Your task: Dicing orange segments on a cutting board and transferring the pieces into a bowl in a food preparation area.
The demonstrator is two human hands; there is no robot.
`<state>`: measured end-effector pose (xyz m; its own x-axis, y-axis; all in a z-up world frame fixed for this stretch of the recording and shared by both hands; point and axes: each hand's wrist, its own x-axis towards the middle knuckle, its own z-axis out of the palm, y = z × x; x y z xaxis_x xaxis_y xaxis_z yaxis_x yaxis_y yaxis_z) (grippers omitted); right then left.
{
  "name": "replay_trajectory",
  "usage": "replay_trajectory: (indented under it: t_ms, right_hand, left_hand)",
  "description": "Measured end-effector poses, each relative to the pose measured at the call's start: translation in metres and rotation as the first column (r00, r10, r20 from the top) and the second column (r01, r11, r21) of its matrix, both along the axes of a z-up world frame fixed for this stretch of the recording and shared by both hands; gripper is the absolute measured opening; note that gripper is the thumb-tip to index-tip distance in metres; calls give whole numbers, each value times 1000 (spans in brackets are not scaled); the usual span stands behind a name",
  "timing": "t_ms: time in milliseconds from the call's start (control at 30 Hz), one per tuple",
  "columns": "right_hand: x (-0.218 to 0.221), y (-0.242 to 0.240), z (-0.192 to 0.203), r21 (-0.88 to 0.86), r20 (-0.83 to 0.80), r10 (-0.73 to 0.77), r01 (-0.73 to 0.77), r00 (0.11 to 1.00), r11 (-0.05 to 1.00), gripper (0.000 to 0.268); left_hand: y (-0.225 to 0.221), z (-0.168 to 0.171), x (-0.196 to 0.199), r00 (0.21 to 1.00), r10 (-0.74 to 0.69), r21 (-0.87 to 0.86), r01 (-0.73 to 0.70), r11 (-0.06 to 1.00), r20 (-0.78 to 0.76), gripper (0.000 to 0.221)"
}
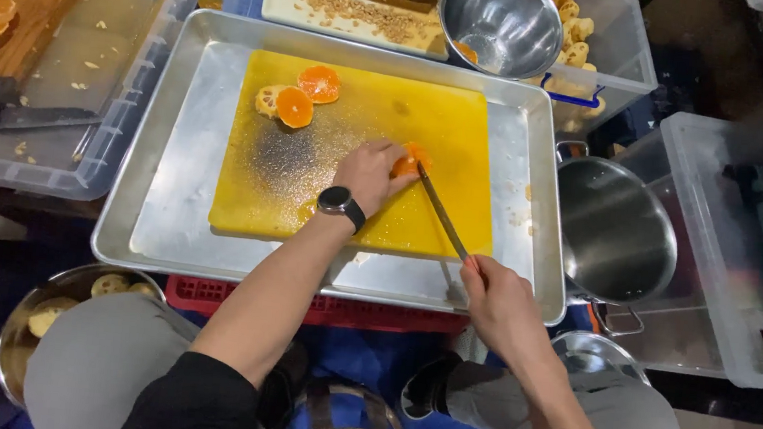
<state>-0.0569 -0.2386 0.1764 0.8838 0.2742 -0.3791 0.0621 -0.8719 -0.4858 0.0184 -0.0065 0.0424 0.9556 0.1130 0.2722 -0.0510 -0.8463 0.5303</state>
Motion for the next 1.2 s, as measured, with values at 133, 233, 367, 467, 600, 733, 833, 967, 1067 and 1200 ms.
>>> replay_trajectory:
  t_ms: [133,233,367,467,600,733,833,967,1067,1200]
  right_hand:
    - [-5,7,2,66,61,-6,2,998,998,35]
    - [1,14,-12,84,97,42,-51,994,995,33]
    - [14,30,-22,116,157,96,-115,983,987,34]
    - [56,41,-71,134,201,85,-113,976,985,31]
    - [41,25,-50,142,163,87,-111,983,984,31]
    - [13,7,-18,7,60,89,-89,994,996,35]
    - [16,15,-20,36,64,77,-80,995,996,34]
    - [29,27,-26,85,121,37,-47,992,995,36]
    - [8,38,5,122,90,0,-11,996,992,37]
    - [15,34,-22,156,55,117,-124,992,980,40]
  left_hand:
    - [6,-16,7,1000,8,-50,-7,999,27,33]
    - [7,-17,8,1000,2,-33,-1,999,27,30]
    - [6,-10,5,1000,-11,-30,11,999,4,29]
    - [9,-23,12,1000,-6,-6,6,1000,0,29]
    - [7,-21,11,1000,-1,-11,1,1000,21,28]
    - [6,-13,6,999,23,-34,-22,999,34,23]
    - [5,-13,1,999,29,-39,-28,999,38,24]
    - [6,-23,8,998,27,-28,-26,999,56,20]
    - [14,-3,0,996,92,-125,-94,988,-21,21]
    - [56,35,-11,920,392,-55,-391,919,8,17]
